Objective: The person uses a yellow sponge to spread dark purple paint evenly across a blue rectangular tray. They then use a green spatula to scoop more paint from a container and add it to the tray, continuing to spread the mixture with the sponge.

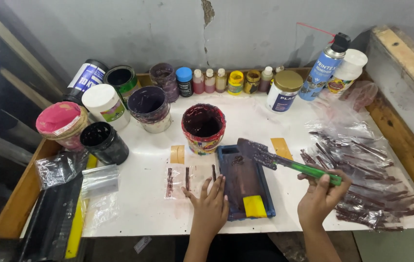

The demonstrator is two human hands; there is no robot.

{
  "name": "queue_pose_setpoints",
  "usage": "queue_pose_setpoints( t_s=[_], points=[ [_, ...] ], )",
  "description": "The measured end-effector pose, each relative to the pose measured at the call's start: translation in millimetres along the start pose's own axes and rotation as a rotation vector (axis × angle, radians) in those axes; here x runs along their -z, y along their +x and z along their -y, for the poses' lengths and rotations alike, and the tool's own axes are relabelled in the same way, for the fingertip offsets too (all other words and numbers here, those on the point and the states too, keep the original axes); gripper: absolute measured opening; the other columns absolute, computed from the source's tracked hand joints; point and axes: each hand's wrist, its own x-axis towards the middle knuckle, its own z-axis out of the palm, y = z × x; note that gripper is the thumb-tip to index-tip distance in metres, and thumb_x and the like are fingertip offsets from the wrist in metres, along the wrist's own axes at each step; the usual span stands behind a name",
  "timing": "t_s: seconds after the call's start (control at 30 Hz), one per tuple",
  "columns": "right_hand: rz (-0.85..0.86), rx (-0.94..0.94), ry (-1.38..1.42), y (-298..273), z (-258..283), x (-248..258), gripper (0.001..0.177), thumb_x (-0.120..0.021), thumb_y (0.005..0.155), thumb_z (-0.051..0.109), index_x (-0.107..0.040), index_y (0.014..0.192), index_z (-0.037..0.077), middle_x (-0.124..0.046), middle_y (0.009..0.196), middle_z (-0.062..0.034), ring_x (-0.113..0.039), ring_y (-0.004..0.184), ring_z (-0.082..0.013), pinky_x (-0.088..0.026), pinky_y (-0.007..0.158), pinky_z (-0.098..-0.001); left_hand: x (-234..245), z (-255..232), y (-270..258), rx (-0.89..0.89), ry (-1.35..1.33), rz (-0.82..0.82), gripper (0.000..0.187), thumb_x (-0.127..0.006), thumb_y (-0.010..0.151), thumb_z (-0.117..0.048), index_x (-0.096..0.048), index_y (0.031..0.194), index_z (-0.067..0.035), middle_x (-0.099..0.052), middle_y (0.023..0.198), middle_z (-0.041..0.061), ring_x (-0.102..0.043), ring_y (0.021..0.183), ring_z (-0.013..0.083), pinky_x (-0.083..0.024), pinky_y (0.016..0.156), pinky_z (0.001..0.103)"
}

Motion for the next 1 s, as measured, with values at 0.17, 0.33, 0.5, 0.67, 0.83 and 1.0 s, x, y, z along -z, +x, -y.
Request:
queue_pose_setpoints(
  t_s=[0.17,0.33,0.5,0.67,0.83,1.0],
  points=[
    [-0.167,-0.27,0.148,0,-32,13,0.013,-0.041,0.118,0.013,-0.042,0.13,0.017,-0.062,0.107,-0.012,-0.064,0.088,-0.0239,-0.06,0.082,-0.038,-5,2,-1,-0.025,0.047,-0.054,0.057,-0.042,0.1,-0.04,-0.045,0.152,-0.018,-0.043,0.158,-0.004,-0.036,0.142,0.0251,-0.005,0.095,0.094],
    [-0.289,-0.5,0.174,2,-35,16,0.014,-0.042,0.117,0.017,-0.043,0.13,0.014,-0.06,0.113,-0.0125,-0.062,0.091,-0.021,-0.059,0.085,-0.0329,-14,4,-4,-0.047,0.076,-0.118,0.057,-0.042,0.1,-0.042,-0.046,0.152,-0.018,-0.044,0.158,-0.004,-0.037,0.142,0.0247,-0.005,0.098,0.093],
    [-0.413,-0.671,0.345,8,-64,29,0.056,-0.053,0.108,0.016,-0.025,0.157,0.012,-0.058,0.109,-0.0132,-0.065,0.088,-0.0193,-0.065,0.088,-0.0311,-22,6,-5,-0.052,0.217,-0.282,0.059,-0.034,0.104,-0.049,-0.038,0.157,-0.023,-0.038,0.163,-0.007,-0.03,0.149,0.0196,-0.003,0.106,0.087],
    [-0.432,-0.799,0.414,30,-41,-2,0.012,-0.052,0.112,0.018,-0.054,0.11,0.007,-0.063,0.101,-0.0079,-0.066,0.088,-0.0135,-0.064,0.081,-0.0207,-24,7,-4,-0.031,0.135,-0.269,0.059,-0.035,0.105,-0.047,-0.039,0.158,-0.021,-0.04,0.161,-0.007,-0.035,0.145,0.0194,0.0,0.105,0.086],
    [-0.247,-0.688,0.321,30,21,-76,0.017,-0.044,0.115,0.02,-0.05,0.12,0.005,-0.059,0.106,-0.0115,-0.064,0.092,-0.0162,-0.062,0.091,-0.0225,-28,9,-5,-0.028,0.089,-0.254,0.06,-0.033,0.107,-0.048,-0.037,0.158,-0.019,-0.038,0.163,-0.005,-0.035,0.144,0.0222,0.002,0.104,0.086],
    [0.327,-0.203,0.077,27,9,-125,0.036,-0.049,0.104,0.041,-0.034,0.125,0.016,-0.068,0.106,-0.0165,-0.074,0.083,-0.0274,-0.063,0.087,-0.0368,-16,6,-4,-0.005,-0.018,-0.15,0.059,-0.038,0.105,-0.046,-0.038,0.158,-0.018,-0.041,0.161,-0.003,-0.034,0.144,0.0245,0.003,0.102,0.086]
  ],
)
